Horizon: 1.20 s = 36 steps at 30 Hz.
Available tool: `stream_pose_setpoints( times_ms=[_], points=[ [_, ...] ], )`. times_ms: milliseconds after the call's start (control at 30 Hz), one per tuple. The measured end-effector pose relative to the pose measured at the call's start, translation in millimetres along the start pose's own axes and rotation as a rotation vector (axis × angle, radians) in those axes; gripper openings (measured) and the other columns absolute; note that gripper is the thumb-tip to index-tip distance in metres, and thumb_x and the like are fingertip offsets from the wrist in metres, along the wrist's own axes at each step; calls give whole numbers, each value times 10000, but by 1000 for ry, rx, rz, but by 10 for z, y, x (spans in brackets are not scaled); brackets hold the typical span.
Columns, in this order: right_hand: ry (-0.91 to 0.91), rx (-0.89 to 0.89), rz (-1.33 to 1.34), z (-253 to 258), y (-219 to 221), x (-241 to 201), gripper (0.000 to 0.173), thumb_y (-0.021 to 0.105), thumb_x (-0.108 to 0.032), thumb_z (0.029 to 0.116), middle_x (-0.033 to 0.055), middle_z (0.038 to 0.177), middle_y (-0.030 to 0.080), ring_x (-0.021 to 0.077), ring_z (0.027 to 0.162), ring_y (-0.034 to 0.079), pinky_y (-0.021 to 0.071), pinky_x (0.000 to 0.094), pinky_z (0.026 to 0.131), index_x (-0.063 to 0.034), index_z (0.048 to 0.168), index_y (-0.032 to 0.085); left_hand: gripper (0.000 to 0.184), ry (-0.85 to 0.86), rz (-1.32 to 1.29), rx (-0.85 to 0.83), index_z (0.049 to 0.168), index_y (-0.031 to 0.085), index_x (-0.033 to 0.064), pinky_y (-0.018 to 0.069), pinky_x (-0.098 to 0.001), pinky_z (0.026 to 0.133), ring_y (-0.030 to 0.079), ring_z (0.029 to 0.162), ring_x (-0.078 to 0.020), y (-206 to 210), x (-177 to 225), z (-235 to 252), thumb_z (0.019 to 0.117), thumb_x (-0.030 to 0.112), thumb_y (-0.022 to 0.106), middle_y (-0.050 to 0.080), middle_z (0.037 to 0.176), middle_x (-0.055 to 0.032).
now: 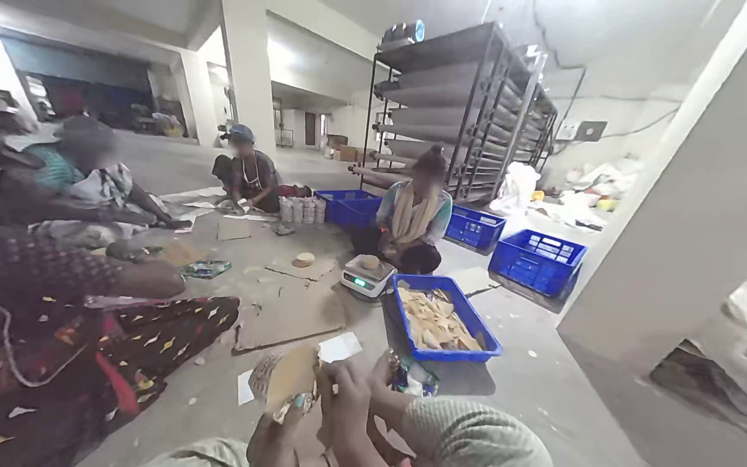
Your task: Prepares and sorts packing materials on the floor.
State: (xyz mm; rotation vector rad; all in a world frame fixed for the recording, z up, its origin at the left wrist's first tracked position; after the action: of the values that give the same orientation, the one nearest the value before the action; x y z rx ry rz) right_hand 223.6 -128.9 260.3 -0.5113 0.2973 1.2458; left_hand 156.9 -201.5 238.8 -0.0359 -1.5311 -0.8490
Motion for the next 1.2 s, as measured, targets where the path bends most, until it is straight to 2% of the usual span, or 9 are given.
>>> stream_pose_setpoints(
  times_ms=[133,300,433,533,733,867,967,1133,1200],
  points=[
    [-42,-188,-150,-156,-72,-77,255,663,14,845,134,978,737,259,838,736,620,367,713,-45,1060,787,87,-91,19,-3,1000,602,-1,562,-205,834,662,850,15,-68,-20,26,923,-40,595,683,873,60],
    [540,-254,385,130,-197,220,207,758,-63,862,88,884,694,92,749,675,584,245,695,53,1023,698,109,-248,17,-131,971,605,6,573,-233,839,673,835,-14,-118,-85,-28,911,-78,567,693,857,41],
    [13,-57,-22,58,-213,131,112,702,-61,825,115,865,741,167,761,709,580,250,685,-11,876,788,140,-266,18,-216,987,623,16,584,-250,855,695,858,-29,-130,-54,16,883,-68,580,720,877,36],
    [-274,-129,-401,-74,-274,7,280,692,-35,759,106,967,749,267,865,721,596,315,730,-56,1016,802,126,-283,54,-226,980,623,12,578,-250,842,685,852,-33,-133,-39,38,875,-50,590,709,873,29],
    [249,-381,127,359,-502,148,197,777,-95,841,107,888,719,140,731,683,583,286,673,9,1006,747,145,-374,79,-414,980,638,20,591,-267,813,696,814,-53,-208,22,55,869,-52,577,717,844,19],
    [-249,-212,-137,294,-499,-9,137,668,-57,827,87,847,744,202,775,709,578,297,695,-52,873,797,175,-377,24,-475,986,656,40,597,-268,807,708,822,-60,-219,135,135,831,-33,619,736,855,25],
    [-454,-262,-438,136,-555,-161,262,682,-16,769,82,947,759,233,811,717,585,292,694,-46,995,812,162,-376,11,-438,974,661,37,601,-276,802,711,808,-65,-204,172,140,835,-20,599,738,840,24],
    [58,-593,86,477,-726,5,181,750,-92,865,152,910,725,243,803,706,588,371,737,19,1008,745,196,-427,68,-586,922,675,91,598,-250,760,706,754,-38,-238,240,116,861,-37,540,743,801,55],
    [7,-583,176,517,-729,27,137,753,-78,849,134,901,740,198,789,710,591,313,730,9,951,783,242,-443,166,-662,901,658,131,582,-210,744,690,730,0,-195,391,119,889,-61,512,728,773,100]
  ],
)
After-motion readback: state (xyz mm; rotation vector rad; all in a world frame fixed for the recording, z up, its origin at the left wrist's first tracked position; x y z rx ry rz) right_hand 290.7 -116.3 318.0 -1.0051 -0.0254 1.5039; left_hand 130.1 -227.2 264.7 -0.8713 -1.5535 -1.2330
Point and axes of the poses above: each hand's wrist, its own z-axis towards the middle knuckle, its own y-axis out of the palm, x = y × z, the point moved 2 cm from there along z, towards the middle knuckle
